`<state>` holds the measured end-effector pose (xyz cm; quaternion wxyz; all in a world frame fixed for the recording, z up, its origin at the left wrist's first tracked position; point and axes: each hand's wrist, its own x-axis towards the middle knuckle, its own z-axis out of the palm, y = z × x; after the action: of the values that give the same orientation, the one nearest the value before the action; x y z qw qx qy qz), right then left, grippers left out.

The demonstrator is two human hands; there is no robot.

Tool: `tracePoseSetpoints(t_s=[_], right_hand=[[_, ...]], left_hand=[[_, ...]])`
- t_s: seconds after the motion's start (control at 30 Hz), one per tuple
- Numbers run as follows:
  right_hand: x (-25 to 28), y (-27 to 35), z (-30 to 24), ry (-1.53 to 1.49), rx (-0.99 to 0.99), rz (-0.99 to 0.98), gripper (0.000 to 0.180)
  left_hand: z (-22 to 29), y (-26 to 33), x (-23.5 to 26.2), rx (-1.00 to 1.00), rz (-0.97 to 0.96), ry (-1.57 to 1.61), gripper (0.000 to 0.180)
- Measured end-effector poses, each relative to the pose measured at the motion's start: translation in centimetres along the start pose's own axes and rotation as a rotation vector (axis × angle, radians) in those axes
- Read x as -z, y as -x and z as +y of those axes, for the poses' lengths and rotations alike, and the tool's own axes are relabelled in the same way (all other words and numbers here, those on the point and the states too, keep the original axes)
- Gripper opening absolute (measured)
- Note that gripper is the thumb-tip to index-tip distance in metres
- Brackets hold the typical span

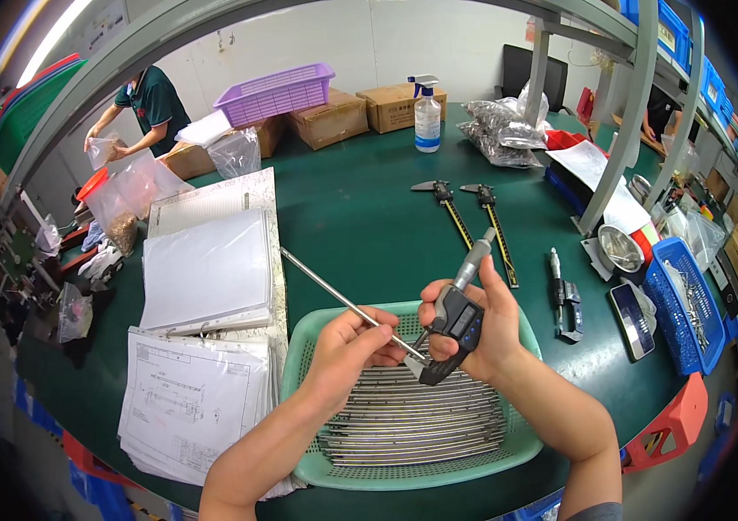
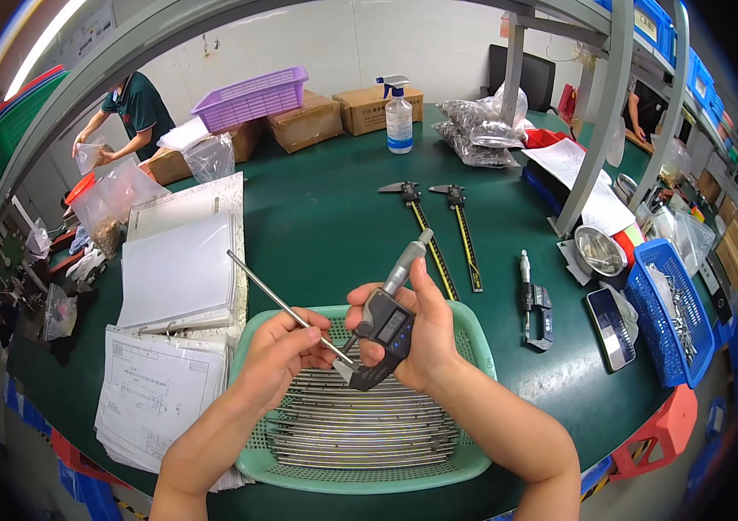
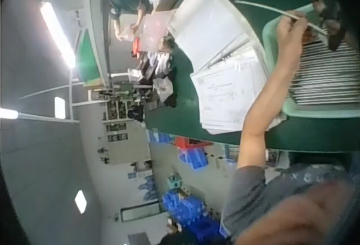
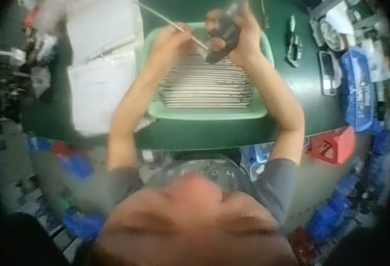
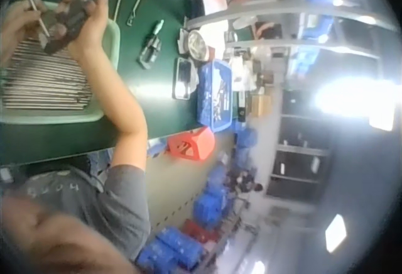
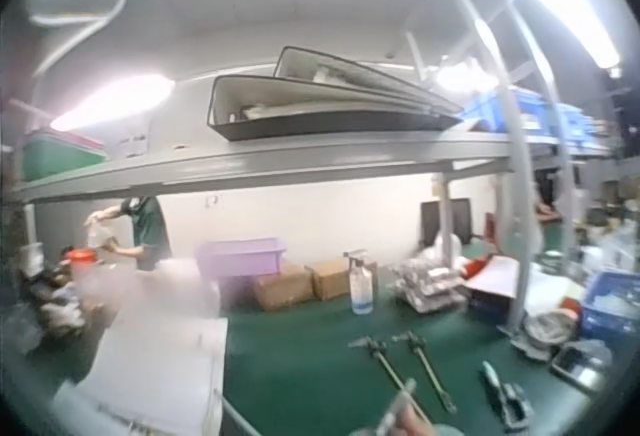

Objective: The person repeatedly picks up thin metal rods from a green basket and measures their diameter using a digital caliper. After each measurement, the rod is placed back into the basket. The person occasionally glances at a document on the table while performing the repetitive measurement task.

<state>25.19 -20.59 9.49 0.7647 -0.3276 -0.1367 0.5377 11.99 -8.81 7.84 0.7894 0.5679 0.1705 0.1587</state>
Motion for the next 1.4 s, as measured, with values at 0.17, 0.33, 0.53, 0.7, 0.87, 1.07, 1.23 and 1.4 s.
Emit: tracePoseSetpoints(t_s=[0.17,0.33,0.53,0.7,0.87,1.07,1.23,1.4], right_hand=[[-0.8,-0.2,0.4,-0.008,-0.026,0.048,0.063],[-1.2,0.5,0.4,-0.007,0.025,0.110,0.062],[-2.1,0.4,1.0,0.020,0.071,0.147,0.061],[-2.4,0.6,0.9,0.039,0.119,0.171,0.059],[-2.7,0.6,1.0,0.029,0.119,0.167,0.059],[-2.6,0.5,1.0,0.013,0.113,0.153,0.059],[-2.6,0.6,1.0,0.011,0.110,0.154,0.059],[-2.8,0.6,1.1,0.031,0.110,0.157,0.058]], left_hand=[[0.0,0.3,0.5,-0.023,0.012,0.001,0.018],[-0.4,0.1,0.2,-0.047,-0.068,-0.015,0.020],[-0.7,0.4,0.5,-0.022,-0.073,-0.024,0.018],[-0.9,-0.1,0.4,-0.033,-0.100,-0.035,0.019],[-0.8,0.2,0.4,-0.043,-0.098,-0.027,0.019],[-0.6,0.2,0.6,-0.029,-0.095,-0.011,0.020],[-0.9,0.0,0.6,-0.023,-0.088,-0.018,0.019],[-0.8,0.1,0.7,-0.027,-0.085,-0.041,0.020]])
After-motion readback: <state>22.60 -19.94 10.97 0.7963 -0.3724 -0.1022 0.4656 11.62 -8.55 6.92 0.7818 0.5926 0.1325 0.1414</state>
